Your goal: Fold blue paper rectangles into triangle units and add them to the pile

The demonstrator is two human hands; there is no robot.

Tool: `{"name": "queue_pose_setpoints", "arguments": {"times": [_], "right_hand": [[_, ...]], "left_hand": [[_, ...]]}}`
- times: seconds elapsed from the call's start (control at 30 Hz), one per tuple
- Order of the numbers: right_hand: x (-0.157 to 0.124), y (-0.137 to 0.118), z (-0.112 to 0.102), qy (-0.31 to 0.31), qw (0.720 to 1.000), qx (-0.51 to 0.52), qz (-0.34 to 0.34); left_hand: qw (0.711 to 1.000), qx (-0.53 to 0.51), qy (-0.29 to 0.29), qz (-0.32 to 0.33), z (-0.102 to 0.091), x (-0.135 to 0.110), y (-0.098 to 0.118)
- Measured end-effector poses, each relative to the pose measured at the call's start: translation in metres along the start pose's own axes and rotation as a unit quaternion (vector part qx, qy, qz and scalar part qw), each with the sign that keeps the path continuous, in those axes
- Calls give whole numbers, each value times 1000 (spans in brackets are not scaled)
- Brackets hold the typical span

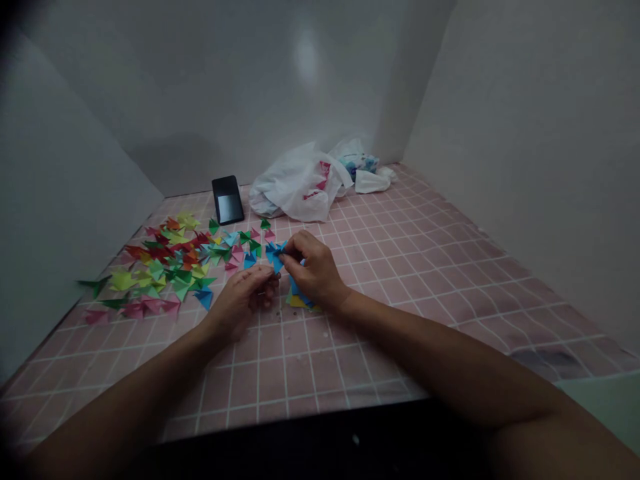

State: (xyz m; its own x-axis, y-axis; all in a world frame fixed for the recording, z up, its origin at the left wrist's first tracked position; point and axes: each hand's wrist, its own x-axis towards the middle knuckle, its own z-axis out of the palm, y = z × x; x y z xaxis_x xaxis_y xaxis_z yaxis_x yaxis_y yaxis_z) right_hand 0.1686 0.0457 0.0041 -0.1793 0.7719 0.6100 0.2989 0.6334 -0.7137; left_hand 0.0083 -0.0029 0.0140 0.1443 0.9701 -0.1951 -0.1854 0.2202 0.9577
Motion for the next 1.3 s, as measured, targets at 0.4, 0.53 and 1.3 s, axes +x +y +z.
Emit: {"name": "queue_pose_setpoints", "arguments": {"times": [0.4,0.53,1.3], "right_hand": [[-2,-2,1,-7,1000,1,-10],[-3,-2,2,-8,1000,2,-19],[-7,-8,4,-8,1000,-3,-15]], "left_hand": [[1000,1,8,-12,0,1,-2],[999,13,39,2,0,1,-2],[989,118,41,82,-4,3,-6]]}}
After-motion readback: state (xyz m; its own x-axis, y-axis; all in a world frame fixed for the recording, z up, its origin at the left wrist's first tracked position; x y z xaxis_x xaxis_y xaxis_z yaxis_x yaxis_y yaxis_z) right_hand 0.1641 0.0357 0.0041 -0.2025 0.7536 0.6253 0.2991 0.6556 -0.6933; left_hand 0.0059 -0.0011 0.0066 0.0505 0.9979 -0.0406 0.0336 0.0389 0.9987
